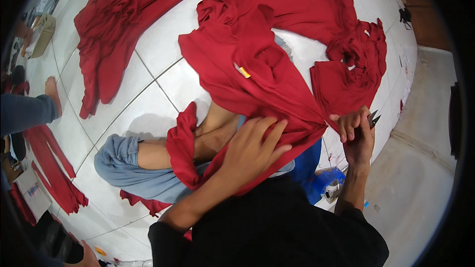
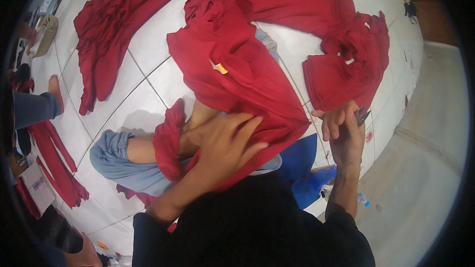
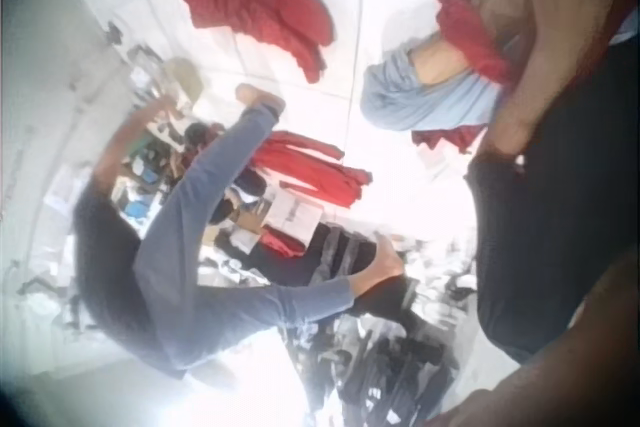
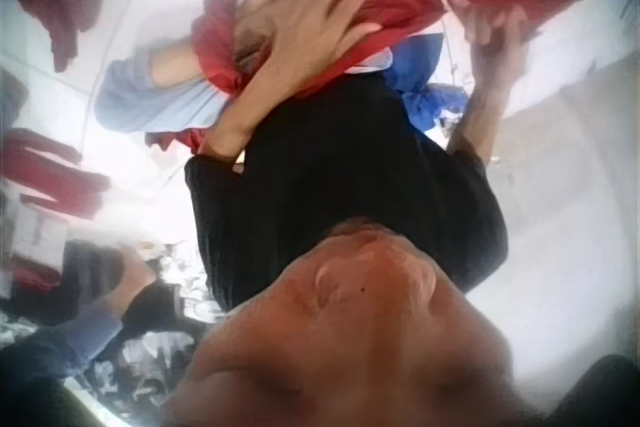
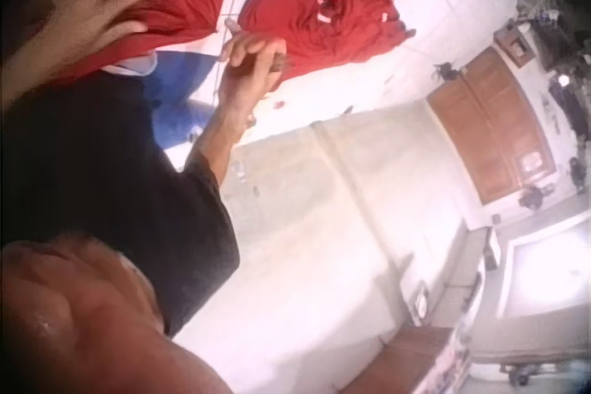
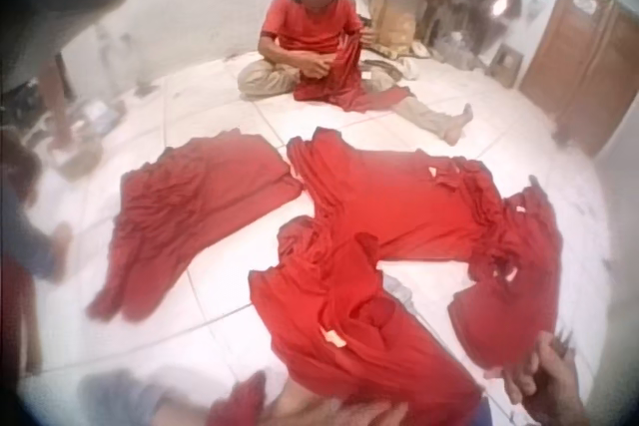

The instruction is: The person sits on the floor and uses scissors to cut red fabric into strips. They repeatedly pick up fabric pieces, cut them, and place the cut pieces aside. Other people are visible in the background also working with fabric.

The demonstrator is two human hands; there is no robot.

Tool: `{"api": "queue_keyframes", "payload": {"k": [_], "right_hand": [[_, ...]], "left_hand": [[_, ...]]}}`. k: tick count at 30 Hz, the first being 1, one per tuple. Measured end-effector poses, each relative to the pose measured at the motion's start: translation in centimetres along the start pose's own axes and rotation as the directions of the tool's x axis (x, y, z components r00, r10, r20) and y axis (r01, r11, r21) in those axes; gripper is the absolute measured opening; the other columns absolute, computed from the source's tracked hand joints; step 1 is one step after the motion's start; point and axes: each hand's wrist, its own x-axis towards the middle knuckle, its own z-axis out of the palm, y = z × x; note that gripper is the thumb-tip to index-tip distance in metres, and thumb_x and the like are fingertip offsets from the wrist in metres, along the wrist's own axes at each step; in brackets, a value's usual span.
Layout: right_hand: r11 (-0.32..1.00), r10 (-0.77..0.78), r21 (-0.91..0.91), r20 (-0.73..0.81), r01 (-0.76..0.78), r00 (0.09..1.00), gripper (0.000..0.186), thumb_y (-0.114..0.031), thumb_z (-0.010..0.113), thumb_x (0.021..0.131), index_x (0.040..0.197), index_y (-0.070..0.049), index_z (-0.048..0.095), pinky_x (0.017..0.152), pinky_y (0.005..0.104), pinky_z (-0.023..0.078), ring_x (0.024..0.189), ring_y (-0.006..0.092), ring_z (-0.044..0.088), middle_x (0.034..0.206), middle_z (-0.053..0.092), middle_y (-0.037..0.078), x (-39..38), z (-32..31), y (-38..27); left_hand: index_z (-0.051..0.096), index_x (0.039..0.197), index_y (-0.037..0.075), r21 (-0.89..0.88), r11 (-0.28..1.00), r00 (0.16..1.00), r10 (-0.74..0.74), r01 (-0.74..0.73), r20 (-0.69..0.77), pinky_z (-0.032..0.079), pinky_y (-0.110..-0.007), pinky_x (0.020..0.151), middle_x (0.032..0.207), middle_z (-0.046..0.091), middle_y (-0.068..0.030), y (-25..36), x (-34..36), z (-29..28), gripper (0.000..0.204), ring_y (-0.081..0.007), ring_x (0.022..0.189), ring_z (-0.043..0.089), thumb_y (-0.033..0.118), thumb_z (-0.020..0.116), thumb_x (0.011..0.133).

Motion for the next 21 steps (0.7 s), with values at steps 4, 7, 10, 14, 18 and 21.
{"api": "queue_keyframes", "payload": {"k": [4,7,10,14,18,21], "right_hand": [[0.987,0.083,0.149,-0.141,-0.062,0.986,0.030,-0.028,0.049,0.113,0.088,-0.013,0.050,0.072,0.0371,0.050,0.052,0.0105,0.038,0.061,0.037,-0.004,-0.6,-3.4,-1.2],[0.947,0.184,0.313,-0.350,-0.071,0.918,0.028,-0.026,0.050,0.113,0.089,-0.011,0.051,0.058,0.0289,0.036,0.052,0.0076,0.030,0.063,0.033,-0.005,-2.2,-8.0,-2.0],[0.901,0.203,0.433,-0.399,-0.011,0.894,0.028,-0.022,0.048,0.114,0.090,-0.009,0.050,0.055,0.0266,0.033,0.052,0.0076,0.028,0.063,0.032,-0.004,-3.8,-12.8,-3.1],[0.900,0.167,0.434,-0.424,0.038,0.890,0.028,-0.020,0.046,0.115,0.091,-0.006,0.050,0.051,0.0260,0.029,0.052,0.0080,0.026,0.063,0.031,-0.002,-6.4,-18.0,-5.7],[0.920,0.123,0.386,-0.440,0.064,0.890,0.030,-0.019,0.045,0.115,0.088,-0.006,0.049,0.051,0.0265,0.028,0.052,0.0089,0.025,0.064,0.031,-0.001,-9.5,-25.0,-8.9],[0.908,0.138,0.398,-0.578,0.130,0.804,0.034,-0.020,0.047,0.114,0.082,-0.008,0.045,0.052,0.0281,0.029,0.051,0.0102,0.024,0.064,0.031,-0.001,-14.2,-33.4,-10.2]], "left_hand": [[0.070,0.112,0.011,0.079,0.979,0.968,0.169,-0.186,0.184,0.053,-0.038,0.074,0.098,0.058,-0.0058,-4.7,0.2,5.2,0.028,-0.0246,0.090,0.060,0.029,0.076,0.091],[0.071,0.110,0.013,0.076,0.986,0.970,0.129,-0.148,0.206,0.052,-0.038,0.073,0.092,0.054,-0.0044,-6.4,-1.4,5.3,0.027,-0.0233,0.086,0.057,0.028,0.076,0.089],[0.072,0.109,0.013,0.096,0.985,0.974,0.124,-0.145,0.189,0.051,-0.037,0.071,0.091,0.053,-0.0040,-6.6,-1.9,4.7,0.028,-0.0230,0.083,0.055,0.028,0.077,0.087],[0.074,0.109,0.013,0.082,0.993,0.983,0.075,-0.090,0.167,0.049,-0.038,0.071,0.091,0.054,-0.0046,-6.0,-1.3,4.5,0.031,-0.0247,0.084,0.055,0.027,0.082,0.083],[0.075,0.110,0.013,0.117,0.993,0.986,-0.015,-0.005,0.163,0.049,-0.039,0.075,0.095,0.056,-0.0073,-6.1,-1.9,4.2,0.035,-0.0270,0.089,0.055,0.028,0.086,0.081],[0.074,0.108,0.011,0.132,0.991,0.987,-0.024,0.003,0.159,0.050,-0.039,0.078,0.100,0.057,-0.0094,-6.6,-2.3,3.8,0.039,-0.0273,0.094,0.056,0.032,0.088,0.079]]}}
